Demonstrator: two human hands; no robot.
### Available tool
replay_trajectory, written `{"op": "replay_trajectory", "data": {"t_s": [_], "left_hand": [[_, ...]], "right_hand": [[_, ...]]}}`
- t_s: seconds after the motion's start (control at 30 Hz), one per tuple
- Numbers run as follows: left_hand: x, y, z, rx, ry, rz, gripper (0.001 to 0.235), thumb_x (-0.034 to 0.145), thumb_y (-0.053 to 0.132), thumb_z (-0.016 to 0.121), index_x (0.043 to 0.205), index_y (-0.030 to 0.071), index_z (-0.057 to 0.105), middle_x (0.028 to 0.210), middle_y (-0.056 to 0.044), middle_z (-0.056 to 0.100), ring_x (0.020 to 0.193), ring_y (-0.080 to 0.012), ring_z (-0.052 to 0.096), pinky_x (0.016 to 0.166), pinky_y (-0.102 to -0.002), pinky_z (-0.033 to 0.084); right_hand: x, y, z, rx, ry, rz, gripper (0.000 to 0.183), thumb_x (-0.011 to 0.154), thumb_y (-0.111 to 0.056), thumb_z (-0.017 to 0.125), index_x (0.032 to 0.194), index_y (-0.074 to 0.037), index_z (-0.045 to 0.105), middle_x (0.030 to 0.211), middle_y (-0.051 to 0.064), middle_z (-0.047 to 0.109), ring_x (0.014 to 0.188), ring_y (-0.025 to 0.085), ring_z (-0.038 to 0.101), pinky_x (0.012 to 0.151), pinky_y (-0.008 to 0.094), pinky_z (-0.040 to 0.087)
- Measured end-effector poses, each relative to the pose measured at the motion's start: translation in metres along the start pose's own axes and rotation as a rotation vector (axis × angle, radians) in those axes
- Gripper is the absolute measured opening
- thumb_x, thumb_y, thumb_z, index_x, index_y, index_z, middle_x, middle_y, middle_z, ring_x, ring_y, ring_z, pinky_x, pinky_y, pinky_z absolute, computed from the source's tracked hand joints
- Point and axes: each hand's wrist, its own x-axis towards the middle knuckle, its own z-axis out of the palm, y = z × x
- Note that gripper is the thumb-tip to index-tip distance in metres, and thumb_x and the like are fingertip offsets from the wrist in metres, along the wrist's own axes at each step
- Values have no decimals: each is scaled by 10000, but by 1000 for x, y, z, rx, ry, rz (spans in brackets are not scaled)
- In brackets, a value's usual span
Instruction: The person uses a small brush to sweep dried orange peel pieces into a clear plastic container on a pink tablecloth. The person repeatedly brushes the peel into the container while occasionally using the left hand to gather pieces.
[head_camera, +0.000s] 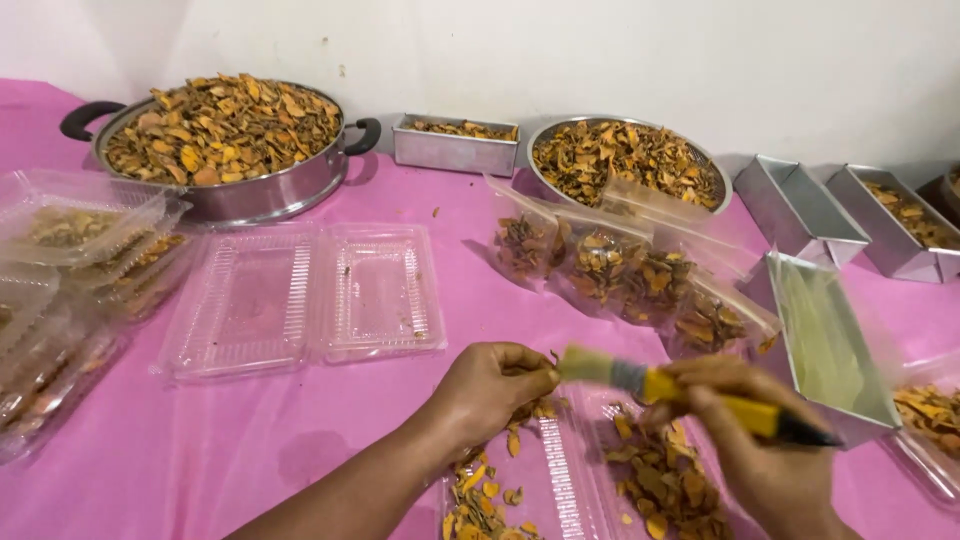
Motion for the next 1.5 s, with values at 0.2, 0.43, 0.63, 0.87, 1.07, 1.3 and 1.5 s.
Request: {"op": "replay_trajectory", "data": {"t_s": [0.2,0.43,0.63,0.87,1.07,1.3,1.5], "left_hand": [[-7,11,0,76,37,-37,207,986,112,642,1137,45,766,984,-79,758,762,-162,636,640,-263,508],[20,-13,-6,178,112,226,94,907,176,757,957,110,801,900,-14,791,796,-97,685,702,-243,564],[36,-39,-6,629,71,572,153,926,83,639,971,82,785,975,-61,809,857,-192,769,730,-329,626],[40,-55,-8,1181,-13,821,280,724,-107,645,869,103,760,675,-30,709,763,-316,656,931,-511,431],[33,-44,-14,1130,23,976,421,765,-147,638,1102,76,758,936,-65,769,933,-321,684,939,-519,438],[-33,-3,-2,1036,-499,421,195,991,74,588,1127,54,726,1043,-162,784,926,-221,800,795,-318,710],[-62,8,6,926,-645,-183,142,799,95,369,741,129,244,766,-37,264,704,-207,228,615,-424,223]], "right_hand": [[4,-2,-10,-400,-48,207,187,902,-150,679,889,-6,798,945,121,832,912,209,790,864,305,611],[5,-19,3,-261,-51,199,151,911,-35,640,968,83,714,929,236,769,670,269,830,702,301,731],[13,-22,6,-310,119,227,157,967,-18,607,986,123,673,1002,256,695,670,335,762,747,360,660],[14,-21,7,-377,70,204,137,982,-8,602,972,110,673,966,249,716,670,303,766,740,321,633],[18,-16,0,-332,67,160,131,970,2,603,976,120,660,940,256,687,664,316,753,718,342,663],[13,-24,6,-378,50,148,136,978,-3,594,982,121,651,984,274,680,651,312,735,722,341,643],[13,-22,7,-382,36,159,135,955,-16,619,954,108,674,950,245,711,659,290,753,700,327,649]]}}
